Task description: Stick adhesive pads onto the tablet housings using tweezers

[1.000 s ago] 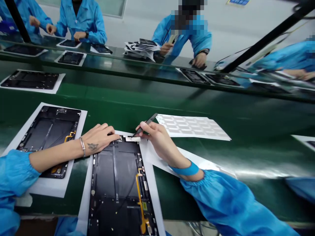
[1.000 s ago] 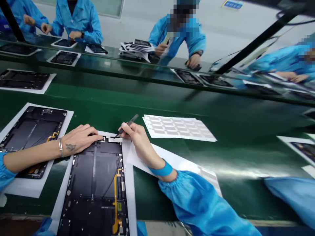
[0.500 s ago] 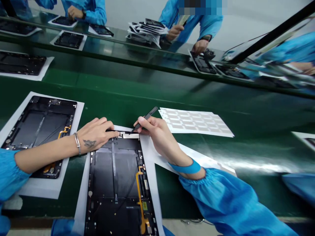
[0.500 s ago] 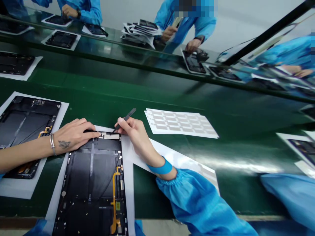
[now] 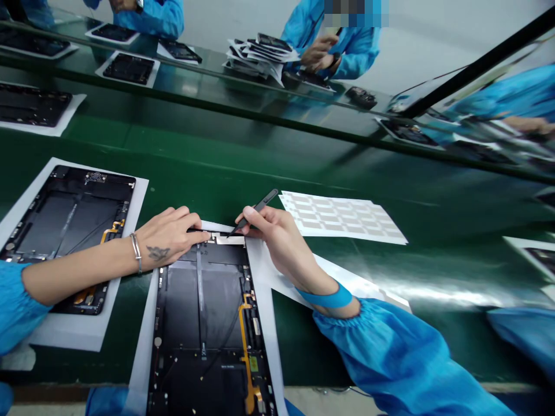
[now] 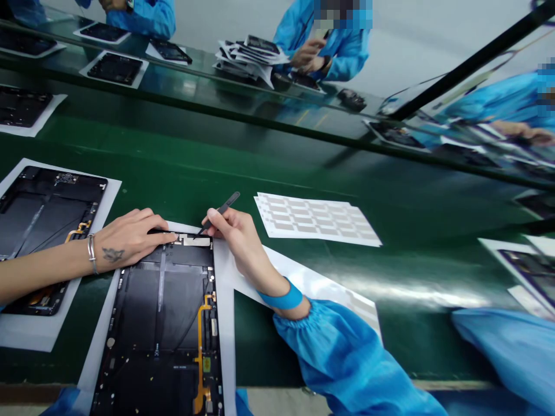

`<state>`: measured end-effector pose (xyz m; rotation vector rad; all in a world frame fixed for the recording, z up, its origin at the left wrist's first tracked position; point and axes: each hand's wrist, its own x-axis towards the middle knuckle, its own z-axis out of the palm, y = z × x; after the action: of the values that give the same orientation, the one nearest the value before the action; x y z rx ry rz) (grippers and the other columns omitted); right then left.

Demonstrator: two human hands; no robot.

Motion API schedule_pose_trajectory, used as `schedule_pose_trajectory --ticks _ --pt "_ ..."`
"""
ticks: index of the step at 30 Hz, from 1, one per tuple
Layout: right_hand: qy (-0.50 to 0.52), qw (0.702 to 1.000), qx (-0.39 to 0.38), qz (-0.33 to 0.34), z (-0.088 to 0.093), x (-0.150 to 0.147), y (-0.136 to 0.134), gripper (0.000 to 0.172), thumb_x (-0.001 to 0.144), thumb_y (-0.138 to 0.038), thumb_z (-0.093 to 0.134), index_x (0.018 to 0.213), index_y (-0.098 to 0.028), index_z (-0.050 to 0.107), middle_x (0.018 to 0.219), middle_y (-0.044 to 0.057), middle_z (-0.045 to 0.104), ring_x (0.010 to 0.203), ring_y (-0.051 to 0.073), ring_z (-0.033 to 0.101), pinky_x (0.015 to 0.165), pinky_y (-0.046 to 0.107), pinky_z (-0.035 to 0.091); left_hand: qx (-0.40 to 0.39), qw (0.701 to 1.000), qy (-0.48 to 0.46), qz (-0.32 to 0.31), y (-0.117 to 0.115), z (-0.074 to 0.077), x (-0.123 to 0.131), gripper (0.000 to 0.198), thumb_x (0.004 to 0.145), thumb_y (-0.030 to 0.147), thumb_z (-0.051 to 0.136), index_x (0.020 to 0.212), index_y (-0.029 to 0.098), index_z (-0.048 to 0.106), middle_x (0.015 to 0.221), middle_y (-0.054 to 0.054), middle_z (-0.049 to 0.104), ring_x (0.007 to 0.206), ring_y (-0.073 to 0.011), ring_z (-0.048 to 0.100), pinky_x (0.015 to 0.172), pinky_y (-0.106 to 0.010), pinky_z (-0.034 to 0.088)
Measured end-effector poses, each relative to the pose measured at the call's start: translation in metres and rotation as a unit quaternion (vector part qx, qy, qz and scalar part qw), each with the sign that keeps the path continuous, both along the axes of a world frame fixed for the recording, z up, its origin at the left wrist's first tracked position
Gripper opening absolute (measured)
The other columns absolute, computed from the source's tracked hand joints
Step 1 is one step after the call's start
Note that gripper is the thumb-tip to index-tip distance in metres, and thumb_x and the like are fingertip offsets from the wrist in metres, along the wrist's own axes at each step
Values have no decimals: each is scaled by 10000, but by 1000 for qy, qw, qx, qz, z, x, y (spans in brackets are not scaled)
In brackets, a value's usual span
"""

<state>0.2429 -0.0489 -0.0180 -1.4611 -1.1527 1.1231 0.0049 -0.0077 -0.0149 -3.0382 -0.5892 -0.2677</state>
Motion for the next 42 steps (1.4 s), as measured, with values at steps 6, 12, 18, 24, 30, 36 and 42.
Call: schedule_pose_trajectory --ticks 6,12,18,24,30,36,42 --pt "-13 1000 3 8 -1 1 0 518 703 -703 737 578 -219 600 627 36 598 673 185 573 671 326 484 11 1000 -10 10 1 -7 1 274 952 139 530 1171 246 654 1098 -59 637 907 -200 523 726 -307 382" --pt "-18 1000 5 12 0 1 0 521 702 -711 729 582 -222 598 637 36 600 672 183 567 670 328 476 16 1000 -11 9 1 -8 1 274 953 139 529 1175 242 650 1095 -62 640 899 -205 516 731 -310 384" --pt "-19 1000 6 15 0 2 0 514 711 -710 724 600 -221 612 632 32 588 668 184 562 660 325 473 -8 1000 10 17 -1 -2 2 382 940 107 520 1283 253 603 1116 -68 620 893 -211 489 747 -319 406" --pt "-16 1000 7 15 1 2 -1 474 733 -667 735 641 -210 649 638 32 601 660 177 563 661 319 470 -53 998 21 32 -2 2 4 429 930 96 502 1306 276 604 1140 -88 576 916 -226 473 742 -328 390" --pt "-69 997 40 16 -3 3 -1 494 762 -681 690 705 -190 683 642 31 630 649 182 599 654 320 471 -43 998 19 30 0 -1 3 439 927 94 510 1315 277 600 1124 -84 564 912 -223 473 739 -321 371" --pt "-173 978 120 -9 1 4 -12 437 867 -601 614 748 -187 692 699 39 685 665 197 644 634 318 486 -13 999 24 20 1 -2 1 446 937 98 503 1339 274 584 1140 -88 572 915 -224 483 735 -322 376" --pt "-164 969 182 28 -3 -10 -19 413 913 -563 584 791 -195 726 865 74 738 802 224 687 688 330 529 -25 999 32 10 2 2 0 414 953 111 479 1326 246 598 1147 -88 591 921 -215 509 774 -328 417"
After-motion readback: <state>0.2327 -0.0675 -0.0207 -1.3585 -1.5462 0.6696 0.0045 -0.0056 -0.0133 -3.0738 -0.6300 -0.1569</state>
